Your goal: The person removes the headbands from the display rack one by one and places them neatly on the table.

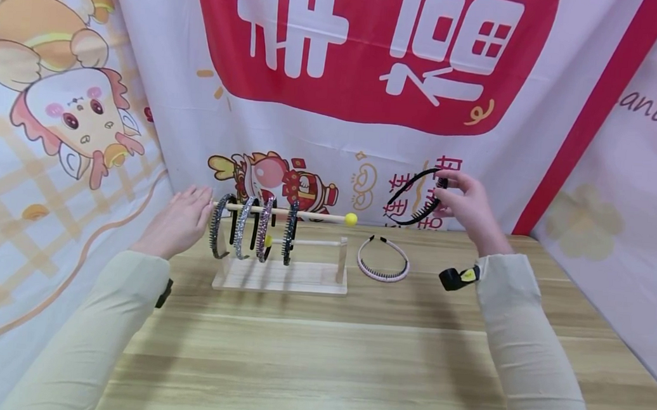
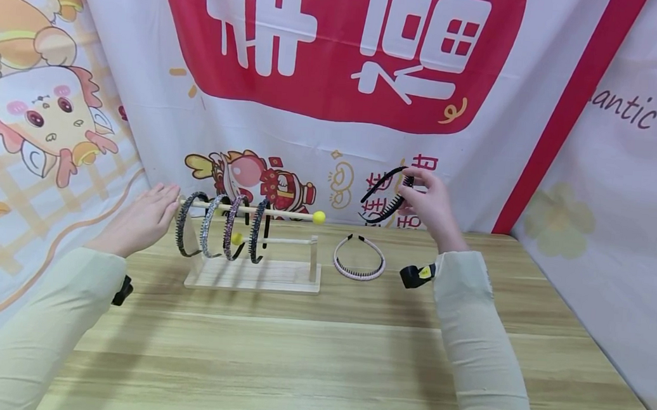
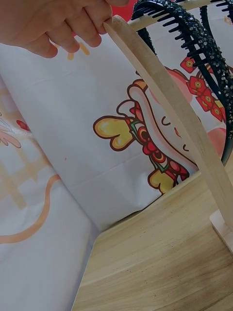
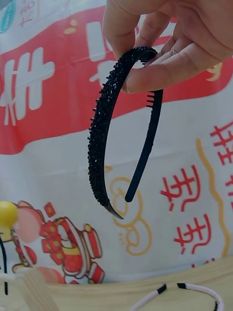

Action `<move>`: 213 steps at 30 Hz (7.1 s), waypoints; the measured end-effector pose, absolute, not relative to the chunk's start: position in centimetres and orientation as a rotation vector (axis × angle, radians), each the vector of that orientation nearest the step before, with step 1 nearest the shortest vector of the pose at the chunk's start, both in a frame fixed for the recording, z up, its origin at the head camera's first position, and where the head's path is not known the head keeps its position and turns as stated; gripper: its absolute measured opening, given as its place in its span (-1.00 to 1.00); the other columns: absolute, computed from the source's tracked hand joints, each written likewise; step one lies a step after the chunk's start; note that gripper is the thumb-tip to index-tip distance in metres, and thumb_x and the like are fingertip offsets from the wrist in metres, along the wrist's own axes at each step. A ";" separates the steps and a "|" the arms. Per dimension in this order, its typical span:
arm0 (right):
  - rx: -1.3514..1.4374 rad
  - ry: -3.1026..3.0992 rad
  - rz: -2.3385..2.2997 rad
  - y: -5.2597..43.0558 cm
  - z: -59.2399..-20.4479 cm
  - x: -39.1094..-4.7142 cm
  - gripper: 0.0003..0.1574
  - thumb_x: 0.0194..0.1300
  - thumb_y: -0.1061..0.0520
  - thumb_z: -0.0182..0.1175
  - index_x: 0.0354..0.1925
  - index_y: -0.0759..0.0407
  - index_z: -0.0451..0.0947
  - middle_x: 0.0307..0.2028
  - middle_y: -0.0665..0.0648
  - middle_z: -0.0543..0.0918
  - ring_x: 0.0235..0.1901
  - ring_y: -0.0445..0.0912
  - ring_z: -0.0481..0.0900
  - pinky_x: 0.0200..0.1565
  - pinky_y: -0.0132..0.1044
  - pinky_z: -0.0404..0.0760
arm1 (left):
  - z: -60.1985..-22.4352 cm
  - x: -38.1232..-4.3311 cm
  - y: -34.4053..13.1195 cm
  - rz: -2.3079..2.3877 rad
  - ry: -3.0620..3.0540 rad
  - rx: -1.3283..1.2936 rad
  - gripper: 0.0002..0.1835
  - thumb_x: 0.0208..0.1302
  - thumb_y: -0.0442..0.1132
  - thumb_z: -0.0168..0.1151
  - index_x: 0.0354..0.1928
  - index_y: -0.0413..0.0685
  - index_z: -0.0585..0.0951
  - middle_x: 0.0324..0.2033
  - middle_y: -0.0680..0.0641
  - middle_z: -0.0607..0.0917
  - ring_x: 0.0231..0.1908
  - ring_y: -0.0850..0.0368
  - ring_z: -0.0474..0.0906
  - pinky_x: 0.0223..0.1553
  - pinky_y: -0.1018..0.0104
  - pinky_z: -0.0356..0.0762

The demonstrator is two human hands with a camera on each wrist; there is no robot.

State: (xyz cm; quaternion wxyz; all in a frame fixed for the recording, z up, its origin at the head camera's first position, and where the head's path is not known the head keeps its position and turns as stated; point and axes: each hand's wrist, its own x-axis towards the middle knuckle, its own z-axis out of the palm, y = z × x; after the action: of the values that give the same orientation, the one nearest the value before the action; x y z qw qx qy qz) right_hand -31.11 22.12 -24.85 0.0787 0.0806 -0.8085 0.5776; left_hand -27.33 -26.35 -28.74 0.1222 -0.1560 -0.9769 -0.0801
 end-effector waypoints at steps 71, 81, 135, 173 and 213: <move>-0.114 -2.632 2.174 31.0 -42.4 -33.0 -0.72 0.42 0.25 -0.13 -0.04 0.48 0.20 -0.51 0.19 0.49 -0.62 -0.11 0.49 -0.55 -0.32 0.57 | -28.6 -26.9 -26.1 -0.236 -2.869 -0.442 -0.43 0.48 -0.13 -0.42 0.32 -0.47 0.05 0.30 -0.43 0.05 0.30 -0.35 -0.15 0.31 -0.09 -0.29; -0.044 -2.737 2.200 31.3 -43.7 -33.2 -0.81 0.41 0.28 -0.10 -0.14 0.46 0.24 -0.56 0.17 0.45 -0.65 -0.14 0.48 -0.53 -0.32 0.59 | -28.5 -27.0 -26.0 -0.232 -2.860 -0.460 -0.45 0.48 -0.16 -0.39 0.31 -0.48 0.05 0.29 -0.44 0.06 0.30 -0.36 -0.13 0.31 -0.09 -0.27; 0.272 -2.862 1.650 24.7 -31.3 -34.9 -0.44 0.33 0.17 0.07 0.20 0.41 0.23 -0.12 0.33 0.46 -0.37 0.05 0.59 -0.15 -0.05 0.61 | -28.8 -27.3 -26.3 -0.228 -2.868 -0.451 -0.44 0.48 -0.14 -0.40 0.31 -0.49 0.05 0.29 -0.45 0.07 0.30 -0.36 -0.13 0.31 -0.09 -0.28; 0.688 -2.778 1.407 11.7 -24.0 -31.7 -0.45 0.23 0.20 0.22 0.18 0.15 0.35 -0.15 0.22 0.48 -0.38 0.13 0.59 -0.41 -0.18 0.67 | -28.6 -26.9 -26.2 -0.209 -2.858 -0.462 -0.44 0.48 -0.15 -0.39 0.31 -0.49 0.04 0.29 -0.44 0.06 0.30 -0.37 -0.13 0.31 -0.11 -0.27; 0.878 -2.869 1.460 2.6 -27.7 -31.4 -0.24 0.16 0.05 0.30 0.27 0.00 0.22 0.10 0.18 0.35 -0.40 0.04 0.61 -0.40 -0.15 0.67 | -28.7 -27.2 -26.1 -0.215 -2.852 -0.454 -0.45 0.48 -0.15 -0.39 0.30 -0.48 0.07 0.28 -0.44 0.09 0.29 -0.37 -0.11 0.31 -0.11 -0.26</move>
State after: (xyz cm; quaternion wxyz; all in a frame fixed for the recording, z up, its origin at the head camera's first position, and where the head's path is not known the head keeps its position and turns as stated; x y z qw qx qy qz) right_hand -31.38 2.61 -27.68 -0.0974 0.2620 -0.8557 0.4354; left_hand -27.20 -26.14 -28.67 0.1225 -0.1554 -0.9775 -0.0736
